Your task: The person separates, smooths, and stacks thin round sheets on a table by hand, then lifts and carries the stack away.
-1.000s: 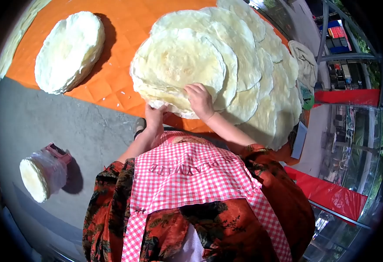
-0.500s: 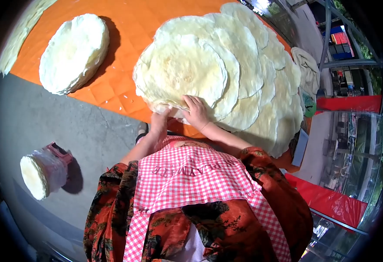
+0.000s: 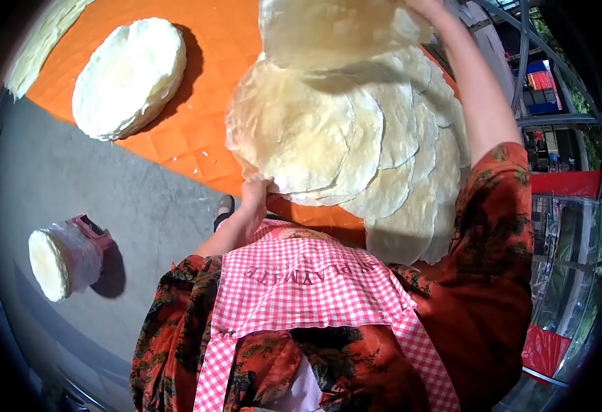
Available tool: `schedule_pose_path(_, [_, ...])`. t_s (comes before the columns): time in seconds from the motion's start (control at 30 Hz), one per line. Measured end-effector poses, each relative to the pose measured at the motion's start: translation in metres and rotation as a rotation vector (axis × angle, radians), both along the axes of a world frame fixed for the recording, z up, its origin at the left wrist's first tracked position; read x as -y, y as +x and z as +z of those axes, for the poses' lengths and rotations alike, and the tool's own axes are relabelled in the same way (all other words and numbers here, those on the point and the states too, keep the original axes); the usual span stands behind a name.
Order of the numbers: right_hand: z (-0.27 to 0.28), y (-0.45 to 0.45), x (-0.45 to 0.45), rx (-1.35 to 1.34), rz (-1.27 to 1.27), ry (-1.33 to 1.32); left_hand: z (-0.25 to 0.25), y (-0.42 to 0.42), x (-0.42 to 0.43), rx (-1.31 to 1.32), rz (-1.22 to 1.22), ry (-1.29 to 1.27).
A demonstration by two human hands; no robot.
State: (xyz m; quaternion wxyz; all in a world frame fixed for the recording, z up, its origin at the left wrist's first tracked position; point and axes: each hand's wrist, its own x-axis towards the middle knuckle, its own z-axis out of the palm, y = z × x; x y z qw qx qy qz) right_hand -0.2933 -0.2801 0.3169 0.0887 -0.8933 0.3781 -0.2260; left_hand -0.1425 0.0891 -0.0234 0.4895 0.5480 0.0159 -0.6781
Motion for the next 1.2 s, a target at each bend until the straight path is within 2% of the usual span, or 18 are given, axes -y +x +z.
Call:
schedule_pose_path(0.07, [0.04, 0.018, -0.037, -0.254, -0.002, 0.003, 0.003, -0.002, -0.001, -0.012, -0.011, -0.004])
schedule_pose_path(0.1, [0.042, 0.029, -0.084, -0.212, -0.109, 0.162, 0.005, -0.001, 0.0, -0.012, -0.026, 0.006])
schedule_pose_path(0.13, [0.014, 0.018, -0.083, -0.248, -0.048, 0.182, 0.009, 0.001, 0.002, -0.01, -0.037, 0.014])
schedule_pose_path(0.17, [-0.01, 0.02, -0.106, -0.283, 0.015, -0.02, 0.014, 0.003, 0.003, -0.028, -0.042, -0.006])
schedule_pose_path(0.2, [-0.047, 0.019, -0.136, -0.149, -0.117, 0.167, 0.019, 0.005, 0.001, -0.046, -0.043, -0.022])
schedule_pose_path(0.27, [-0.108, 0.023, -0.194, -0.187, 0.045, 0.16, 0.028, 0.008, -0.002, -0.117, -0.015, -0.039])
schedule_pose_path(0.3, [-0.134, 0.033, -0.22, -0.356, 0.011, 0.4, 0.027, 0.009, -0.003, -0.137, -0.007, -0.05])
schedule_pose_path(0.33, [-0.205, 0.018, -0.234, -0.207, 0.006, 0.417, 0.025, 0.01, -0.004, -0.156, 0.002, -0.062])
schedule_pose_path(0.4, [-0.309, -0.007, -0.258, -0.268, 0.16, 0.135, 0.023, 0.012, -0.006, -0.194, -0.01, -0.096])
schedule_pose_path(0.57, [-0.272, -0.014, -0.26, -0.103, 0.089, 0.022, 0.023, 0.013, -0.009, -0.173, -0.045, -0.118])
schedule_pose_path(0.7, [-0.283, -0.027, -0.285, -0.418, 0.225, 0.103, 0.02, 0.011, -0.006, -0.241, 0.02, -0.14])
schedule_pose_path(0.77, [-0.276, -0.028, -0.303, -0.46, 0.188, 0.278, 0.027, 0.013, 0.001, -0.25, 0.025, -0.162])
schedule_pose_path(0.9, [-0.284, -0.028, -0.283, -0.35, 0.178, 0.128, 0.035, 0.021, 0.004, -0.306, -0.007, -0.243])
schedule_pose_path(0.93, [-0.251, -0.006, -0.271, -0.203, -0.105, 0.746, 0.055, 0.027, 0.006, -0.349, 0.012, -0.292])
schedule_pose_path(0.97, [-0.263, -0.008, -0.243, -0.199, -0.021, 0.592, 0.066, 0.03, 0.008, -0.391, 0.033, -0.341])
schedule_pose_path(1.07, [-0.117, 0.033, -0.203, -0.104, 0.118, 0.255, 0.067, 0.053, 0.004, -0.101, 0.092, -0.444])
schedule_pose_path(1.1, [-0.066, 0.039, -0.194, -0.135, 0.065, 0.32, 0.062, 0.064, 0.004, 0.052, 0.127, -0.4])
schedule_pose_path(1.2, [0.02, 0.027, -0.166, 0.075, 0.004, 0.548, 0.043, 0.095, 0.009, -0.113, 0.217, -0.382])
